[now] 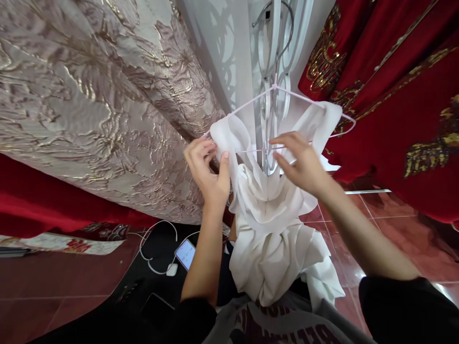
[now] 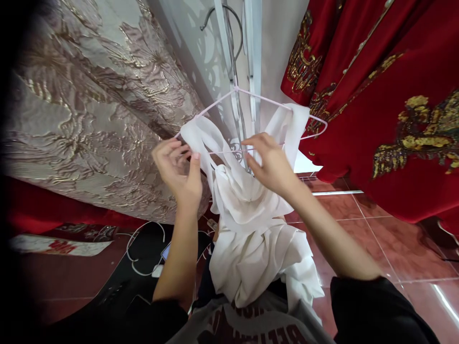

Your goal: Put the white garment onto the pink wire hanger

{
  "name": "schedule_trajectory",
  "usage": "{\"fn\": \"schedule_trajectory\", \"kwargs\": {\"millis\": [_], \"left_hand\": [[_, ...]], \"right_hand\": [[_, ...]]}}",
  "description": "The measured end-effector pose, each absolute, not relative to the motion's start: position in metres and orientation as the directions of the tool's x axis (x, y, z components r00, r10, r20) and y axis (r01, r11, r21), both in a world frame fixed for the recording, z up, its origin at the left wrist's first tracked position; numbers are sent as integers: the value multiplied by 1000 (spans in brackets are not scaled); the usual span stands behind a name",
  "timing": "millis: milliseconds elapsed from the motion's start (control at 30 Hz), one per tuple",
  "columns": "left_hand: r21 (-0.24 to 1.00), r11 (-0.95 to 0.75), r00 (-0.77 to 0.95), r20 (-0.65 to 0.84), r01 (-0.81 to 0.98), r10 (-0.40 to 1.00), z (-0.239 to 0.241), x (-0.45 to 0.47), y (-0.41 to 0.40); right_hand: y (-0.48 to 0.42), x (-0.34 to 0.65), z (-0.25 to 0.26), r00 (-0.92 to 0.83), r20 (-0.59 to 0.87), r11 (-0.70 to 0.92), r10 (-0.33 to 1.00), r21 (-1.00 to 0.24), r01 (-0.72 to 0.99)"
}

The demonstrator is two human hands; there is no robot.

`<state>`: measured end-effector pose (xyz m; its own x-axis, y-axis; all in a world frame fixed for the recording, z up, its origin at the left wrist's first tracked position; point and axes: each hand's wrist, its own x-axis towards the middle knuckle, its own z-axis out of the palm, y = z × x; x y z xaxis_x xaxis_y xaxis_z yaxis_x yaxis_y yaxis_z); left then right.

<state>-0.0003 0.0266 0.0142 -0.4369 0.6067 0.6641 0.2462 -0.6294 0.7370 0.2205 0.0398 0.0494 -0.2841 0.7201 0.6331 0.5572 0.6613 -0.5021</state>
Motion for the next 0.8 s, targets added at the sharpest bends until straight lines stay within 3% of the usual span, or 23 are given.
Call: {"fn": "schedule_trajectory", "kwargs": {"millis": [100,233,367,800], "left_hand": [[725,-633,-382,685,273,620,-1,10,33],[757,-603,-347,653,254,674,2,18,39],[788,-575,-370,613,219,699,8,21,44],[788,-494,-389,612,366,688,8,15,48]], "right_hand": [[51,198,11,-364,613,676,701,-408,614],[49,190,-13,-216,684,605,697,-397,690],[39,189,-17,-188,721,620,667,-398,677],[35,185,-24,-138,780,637,611,-380,671]]}}
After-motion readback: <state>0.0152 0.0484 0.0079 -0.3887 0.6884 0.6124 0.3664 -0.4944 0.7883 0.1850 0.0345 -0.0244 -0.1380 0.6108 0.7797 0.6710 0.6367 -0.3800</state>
